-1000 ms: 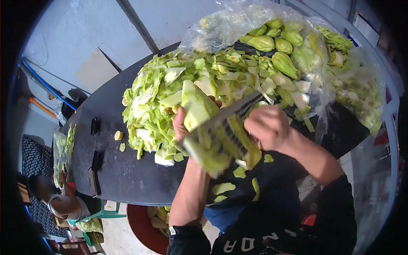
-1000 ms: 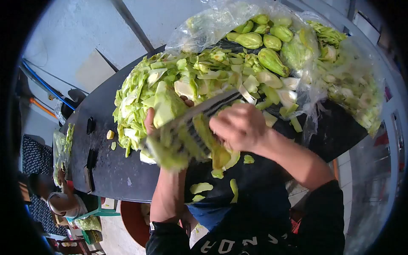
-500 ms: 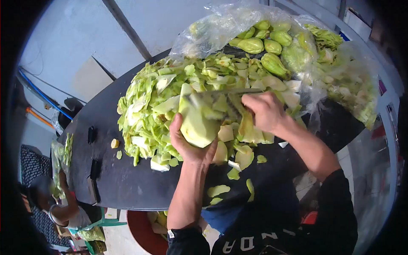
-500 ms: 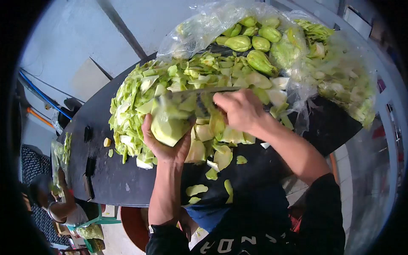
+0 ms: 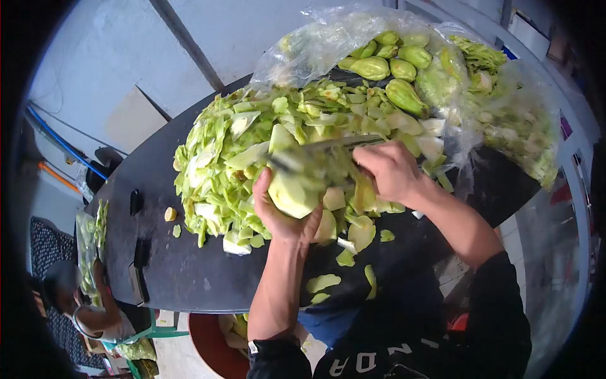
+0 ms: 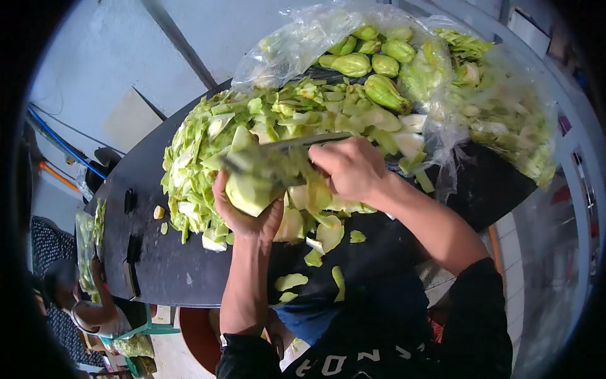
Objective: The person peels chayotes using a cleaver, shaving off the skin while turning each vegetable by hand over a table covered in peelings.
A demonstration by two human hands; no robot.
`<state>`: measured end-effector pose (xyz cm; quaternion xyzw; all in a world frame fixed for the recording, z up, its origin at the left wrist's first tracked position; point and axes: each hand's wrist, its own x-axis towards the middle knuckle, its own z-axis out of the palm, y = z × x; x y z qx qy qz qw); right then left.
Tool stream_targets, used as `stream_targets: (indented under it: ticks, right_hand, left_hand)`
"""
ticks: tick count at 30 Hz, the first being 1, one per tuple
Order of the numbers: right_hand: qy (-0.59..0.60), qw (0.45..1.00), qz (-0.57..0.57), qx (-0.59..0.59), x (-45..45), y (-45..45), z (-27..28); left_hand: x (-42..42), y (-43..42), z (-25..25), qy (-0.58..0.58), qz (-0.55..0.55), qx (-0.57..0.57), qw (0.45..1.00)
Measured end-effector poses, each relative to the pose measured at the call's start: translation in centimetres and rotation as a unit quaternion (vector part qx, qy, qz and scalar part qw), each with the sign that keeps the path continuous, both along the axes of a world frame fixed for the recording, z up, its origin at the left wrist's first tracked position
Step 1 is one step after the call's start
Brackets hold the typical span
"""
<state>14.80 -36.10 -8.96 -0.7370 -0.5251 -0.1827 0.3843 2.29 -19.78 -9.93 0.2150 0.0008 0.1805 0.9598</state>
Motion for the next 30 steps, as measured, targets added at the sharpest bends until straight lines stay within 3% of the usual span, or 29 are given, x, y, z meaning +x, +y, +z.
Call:
stream_targets:
  ticks: [1,5,6,7,9,10,13,17,19,25,30]
  right_hand:
    - [-0.036,0.998,0.047,0.013,-0.4,0.1,0.0]
    - [-0.081,0.992,0.08,0.045,0.0,0.3,-0.2]
    - [-0.014,1.0,-0.006,-0.009,1.0,0.5,-0.9]
    - [-0.015,1.0,-0.011,-0.009,1.5,0.2,-1.0]
    - [0.108,0.967,-0.164,-0.162,2.5,-0.2,-0.5]
    - [0.105,0.967,-0.166,-0.163,2.5,-0.3,-0.4]
    - [0.078,0.99,-0.098,-0.059,1.4,0.0,-0.8]
    - [-0.127,0.99,0.058,0.001,0.3,0.0,-0.8]
    - [-0.151,0.98,0.111,0.066,-0.8,0.3,-0.4]
    - [-0.229,0.968,0.092,0.052,-1.7,0.6,-0.6]
    - [-0.244,0.964,0.097,0.034,-1.7,0.4,-0.2]
  left_hand:
    - [-0.1,0.5,-0.6,-0.01,-0.011,-0.052,0.999]
    - [0.1,0.6,-1.8,-0.02,-0.011,-0.019,1.0]
    - [0.3,-0.5,0.7,0.049,0.021,0.033,0.998]
    - [0.2,-0.9,0.8,0.049,0.016,0.034,0.998]
    - [0.4,-1.2,1.0,-0.003,-0.022,0.066,0.998]
    - [0.3,-1.3,1.1,-0.009,-0.022,0.044,0.999]
    - [0.8,-1.2,1.2,0.026,0.027,-0.018,0.999]
    - [0.3,-0.1,0.8,0.061,0.033,0.008,0.998]
    - [0.3,1.2,-0.1,0.004,-0.001,-0.018,1.0]
    - [0.6,0.7,0.3,-0.01,0.041,0.024,0.999]
    - [0.5,0.1,0.7,0.002,0.015,-0.044,0.999]
